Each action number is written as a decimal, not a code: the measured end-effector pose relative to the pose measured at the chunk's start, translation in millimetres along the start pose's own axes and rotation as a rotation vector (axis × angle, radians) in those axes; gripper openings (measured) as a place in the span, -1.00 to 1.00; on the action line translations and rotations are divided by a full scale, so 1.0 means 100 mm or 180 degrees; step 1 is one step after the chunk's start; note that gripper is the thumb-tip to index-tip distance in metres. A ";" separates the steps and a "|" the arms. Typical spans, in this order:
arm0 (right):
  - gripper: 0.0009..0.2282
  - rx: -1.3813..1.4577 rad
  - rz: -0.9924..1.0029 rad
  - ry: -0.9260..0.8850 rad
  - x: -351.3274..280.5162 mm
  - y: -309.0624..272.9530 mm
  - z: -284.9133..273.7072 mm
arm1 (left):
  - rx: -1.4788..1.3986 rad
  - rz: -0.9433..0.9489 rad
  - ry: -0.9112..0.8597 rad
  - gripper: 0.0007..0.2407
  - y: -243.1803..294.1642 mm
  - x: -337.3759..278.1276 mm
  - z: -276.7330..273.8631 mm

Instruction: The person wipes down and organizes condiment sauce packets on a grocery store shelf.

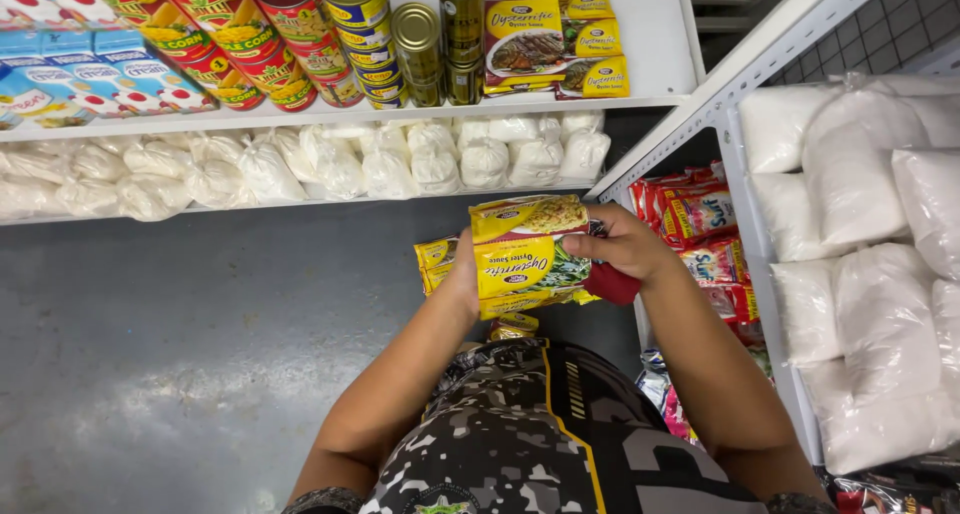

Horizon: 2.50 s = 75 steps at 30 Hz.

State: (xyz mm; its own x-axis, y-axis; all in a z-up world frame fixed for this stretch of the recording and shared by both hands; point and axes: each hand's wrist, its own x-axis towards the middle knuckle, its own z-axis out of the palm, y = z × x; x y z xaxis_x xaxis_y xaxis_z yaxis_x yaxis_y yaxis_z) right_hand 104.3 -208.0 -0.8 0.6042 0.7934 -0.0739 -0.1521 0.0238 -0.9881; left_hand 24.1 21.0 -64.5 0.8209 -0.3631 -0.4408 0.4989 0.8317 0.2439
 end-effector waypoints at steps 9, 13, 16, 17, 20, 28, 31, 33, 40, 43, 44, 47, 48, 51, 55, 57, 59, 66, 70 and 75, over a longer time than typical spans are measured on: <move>-0.66 -0.0331 0.0496 0.0345 0.08 -0.03 -0.22 | 0.0800 0.0086 -0.0611 -0.58 -0.01 -0.33 0.30; -0.66 -0.0491 0.0808 0.0516 0.02 -0.13 -0.35 | 0.0518 -0.0066 -0.0891 -0.52 -0.01 -0.44 0.47; -0.68 -0.1023 0.0872 0.0923 -0.11 -0.43 -0.36 | 0.0078 -0.0276 -0.1528 -0.50 0.09 -0.60 0.74; -0.69 -0.1090 0.0838 0.1462 -0.18 -0.53 -0.30 | -0.0048 -0.0291 -0.1647 -0.49 0.09 -0.65 0.79; -0.73 -0.1236 0.0369 0.2354 -0.22 -0.54 -0.10 | -0.0185 -0.0214 -0.1583 -0.46 0.01 -0.61 0.80; -0.70 -0.4015 -0.1571 0.2205 -0.13 -0.63 1.27 | 0.0003 0.0154 -0.1176 -0.39 -0.23 -0.30 0.71; -0.64 -0.4026 -0.1955 0.1410 -0.21 -0.46 1.13 | -0.0243 0.0230 -0.1645 -0.40 -0.05 -0.46 0.88; -0.65 -0.4392 -0.2807 0.0789 -0.32 -0.33 0.89 | -0.0137 0.0263 -0.1598 -0.47 -0.04 -0.45 0.83; -0.70 -0.3859 -0.1724 0.2326 -0.09 -0.63 1.03 | -0.0076 0.0191 -0.1149 -0.48 -0.23 -0.09 0.45; -0.65 -0.4109 -0.2017 0.1571 -0.19 -0.59 1.09 | -0.0150 0.0005 -0.1697 -0.44 -0.20 -0.03 0.44; -0.65 -0.4033 -0.2215 0.1198 -0.25 -0.54 1.06 | -0.0054 -0.0048 -0.1769 -0.43 -0.18 -0.03 0.38; -0.68 -0.4002 -0.2581 0.0823 -0.33 -0.35 0.80 | -0.0091 -0.0086 -0.1692 -0.45 -0.30 0.08 0.10; -0.71 -0.4075 -0.2782 0.0785 -0.33 -0.30 0.68 | -0.0230 -0.0032 -0.1565 -0.49 -0.36 0.14 0.00; -0.72 -0.3539 -0.2042 0.1869 -0.24 -0.33 0.70 | -0.0272 0.0080 -0.1071 -0.52 -0.35 0.05 0.30; -0.78 -0.3549 -0.1846 0.2102 -0.21 -0.51 1.02 | 0.0164 0.0055 -0.0741 -0.48 -0.18 -0.15 0.89; -0.75 -0.3799 -0.2428 0.0980 -0.30 -0.49 1.09 | -0.0086 -0.0103 -0.1340 -0.44 -0.12 -0.28 1.04; -0.79 -0.3900 -0.2672 0.0854 -0.40 -0.35 0.84 | -0.0180 -0.0039 -0.1513 -0.44 -0.21 -0.17 0.66; -0.76 -0.3941 -0.1946 0.2378 -0.17 -0.57 0.90 | -0.0032 0.0278 -0.0915 -0.49 -0.24 -0.06 0.49; -0.72 -0.4073 -0.2052 0.1630 -0.24 -0.56 1.09 | -0.0063 0.0269 -0.1158 -0.48 -0.07 -0.35 0.96; -0.77 -0.4291 -0.2281 0.1424 -0.28 -0.42 0.75 | -0.0359 0.0105 -0.1839 -0.47 -0.23 -0.17 0.52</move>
State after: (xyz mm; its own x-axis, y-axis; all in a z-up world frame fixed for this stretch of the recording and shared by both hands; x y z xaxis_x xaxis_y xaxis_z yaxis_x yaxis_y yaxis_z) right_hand 35.3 -185.5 52.9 0.4511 0.6146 0.6471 0.8798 -0.4278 -0.2070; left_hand 12.9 -13.8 -18.2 0.8697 -0.4799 0.1154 0.4637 0.8745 0.1422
